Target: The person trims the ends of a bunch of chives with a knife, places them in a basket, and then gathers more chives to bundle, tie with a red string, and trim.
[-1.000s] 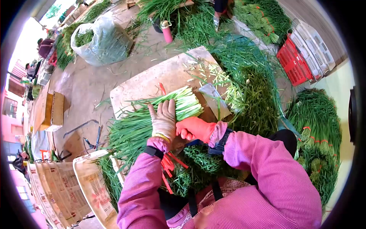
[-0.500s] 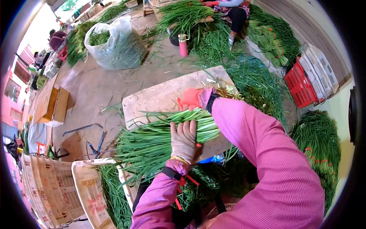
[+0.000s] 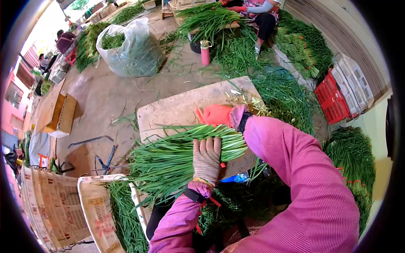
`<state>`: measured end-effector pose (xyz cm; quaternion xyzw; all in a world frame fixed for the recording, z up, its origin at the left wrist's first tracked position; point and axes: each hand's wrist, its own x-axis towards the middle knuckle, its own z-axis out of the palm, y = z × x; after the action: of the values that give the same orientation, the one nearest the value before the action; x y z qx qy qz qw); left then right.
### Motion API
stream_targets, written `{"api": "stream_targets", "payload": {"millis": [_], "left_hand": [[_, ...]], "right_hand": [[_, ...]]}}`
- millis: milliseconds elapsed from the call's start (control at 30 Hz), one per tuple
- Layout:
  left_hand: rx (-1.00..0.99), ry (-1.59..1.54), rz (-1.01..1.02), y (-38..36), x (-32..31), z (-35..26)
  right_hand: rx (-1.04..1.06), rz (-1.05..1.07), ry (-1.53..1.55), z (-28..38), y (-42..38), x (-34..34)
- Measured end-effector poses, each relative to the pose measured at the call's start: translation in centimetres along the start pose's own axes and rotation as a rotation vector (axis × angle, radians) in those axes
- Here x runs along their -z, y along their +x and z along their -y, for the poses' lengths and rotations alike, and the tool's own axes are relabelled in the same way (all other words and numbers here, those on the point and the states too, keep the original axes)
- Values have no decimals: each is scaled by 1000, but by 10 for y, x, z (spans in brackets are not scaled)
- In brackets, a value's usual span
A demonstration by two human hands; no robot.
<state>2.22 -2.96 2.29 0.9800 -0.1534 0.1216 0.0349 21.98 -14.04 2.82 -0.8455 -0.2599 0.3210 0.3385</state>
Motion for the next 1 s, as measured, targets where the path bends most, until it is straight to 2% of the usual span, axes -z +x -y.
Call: {"api": "stream_targets", "payload": {"millis": [33,100,133,167,233,333,467,533,567,667,733,767,833,1000], "left_hand": [[-1,4,-2,0,0,0],[-4,-18,-21,0,-1,1],[-4,-16,-20,1,1,1],[-2,-33,-13,1,5,0],[1,-50,-3,1,4,1],[-4,-49,-15,0,0,1],[0,-67,6,0,9,1],[17,-134,-30,-1,8,1],[16,-136,-36,-2,5,1],[35,-199,-123,-5,1,1],[33,-199,-152,-8,-3,0],[33,-197,-176,-10,-7,0],[22,-107,-221,-15,-15,0],[131,-15,-338,-23,-13,-7]], "right_hand": [[4,-2,0,-16,13,-4],[331,-132,-1173,-43,34,-10],[478,-58,-1252,-40,36,-2],[479,-58,-1251,-32,34,-1],[-38,-79,195,-15,32,-2],[-16,-25,244,3,29,-2],[32,-61,294,10,6,-6],[279,-203,344,7,-13,-8],[234,-214,328,13,-33,-9],[288,-302,238,14,-83,-29],[277,-441,-113,16,-107,-50],[279,-443,-110,16,-113,-58],[493,-633,-101,19,-120,-68],[554,-651,-245,27,-126,-70]]}}
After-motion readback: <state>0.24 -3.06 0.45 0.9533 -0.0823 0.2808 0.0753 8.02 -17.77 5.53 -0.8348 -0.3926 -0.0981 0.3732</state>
